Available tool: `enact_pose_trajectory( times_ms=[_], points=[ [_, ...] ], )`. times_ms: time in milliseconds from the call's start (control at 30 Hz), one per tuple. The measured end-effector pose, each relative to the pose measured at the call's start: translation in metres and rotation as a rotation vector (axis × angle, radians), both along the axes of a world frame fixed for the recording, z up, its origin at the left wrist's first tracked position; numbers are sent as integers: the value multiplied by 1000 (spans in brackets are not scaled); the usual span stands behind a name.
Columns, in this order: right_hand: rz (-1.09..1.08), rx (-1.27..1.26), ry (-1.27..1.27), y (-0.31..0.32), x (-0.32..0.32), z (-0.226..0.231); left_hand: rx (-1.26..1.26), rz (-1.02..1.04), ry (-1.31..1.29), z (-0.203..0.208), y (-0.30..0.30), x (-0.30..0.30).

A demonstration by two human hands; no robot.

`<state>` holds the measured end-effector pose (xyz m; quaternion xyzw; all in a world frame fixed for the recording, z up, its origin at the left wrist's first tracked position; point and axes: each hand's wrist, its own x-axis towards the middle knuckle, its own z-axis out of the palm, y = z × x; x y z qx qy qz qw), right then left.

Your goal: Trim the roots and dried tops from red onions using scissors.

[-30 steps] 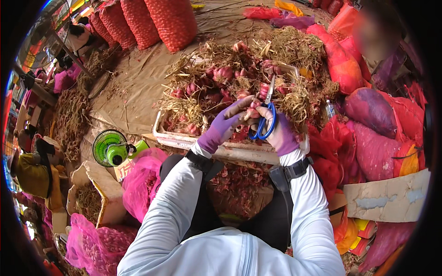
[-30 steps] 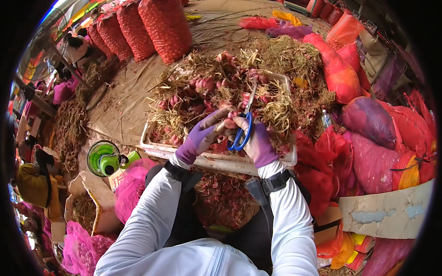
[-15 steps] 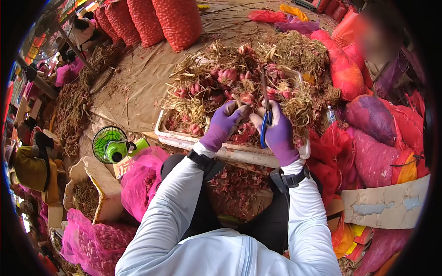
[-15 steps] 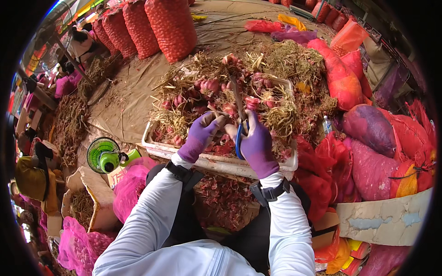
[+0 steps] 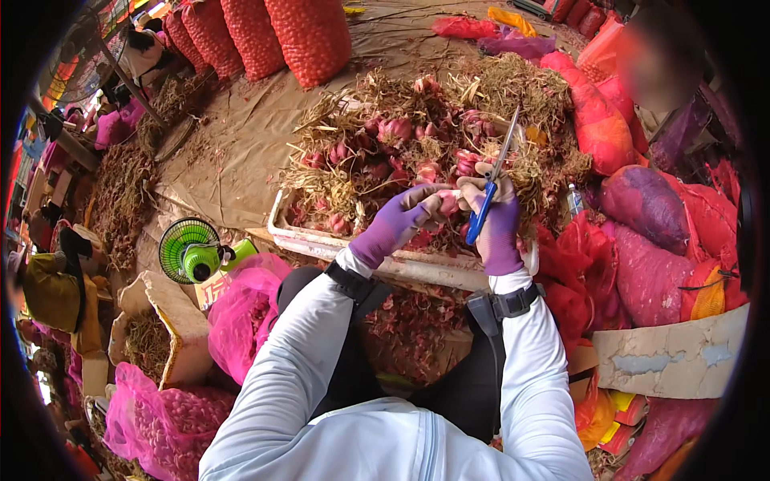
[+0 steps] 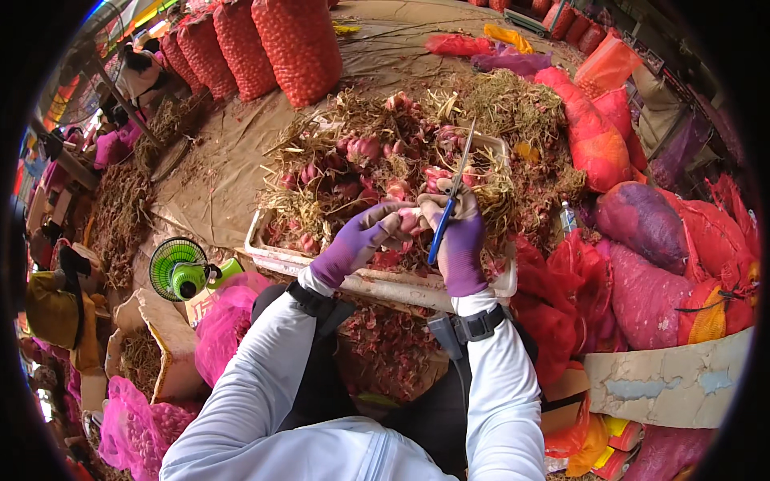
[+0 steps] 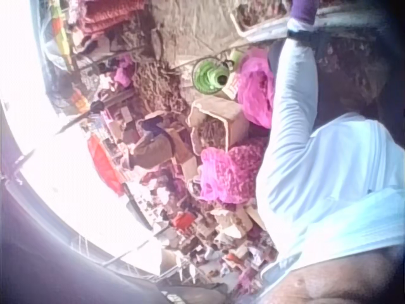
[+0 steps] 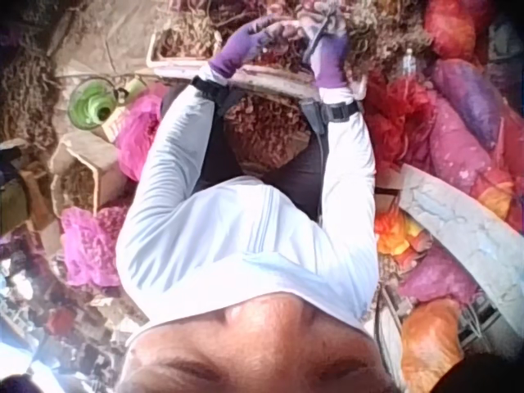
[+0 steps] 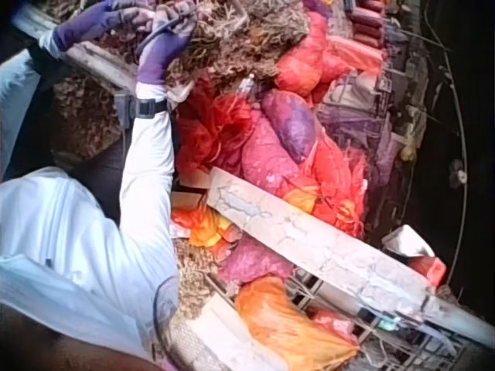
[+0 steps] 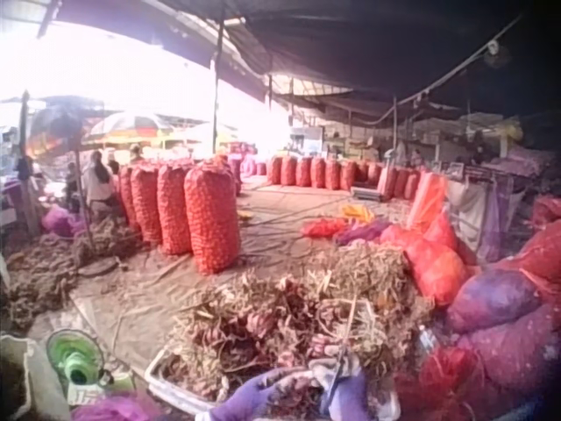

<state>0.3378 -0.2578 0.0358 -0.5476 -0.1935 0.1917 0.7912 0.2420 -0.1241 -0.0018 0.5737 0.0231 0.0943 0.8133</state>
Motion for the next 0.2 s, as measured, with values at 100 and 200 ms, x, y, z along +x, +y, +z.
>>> enact_pose_trajectory(
  times_ms=[100,200],
  points=[
    [-27,4,-31,2,-8,1,-87,-40,98,-2,-4,-2],
    [4,11,-56,4,-10,2,-83,40,40,-16,2,0]
  ],
)
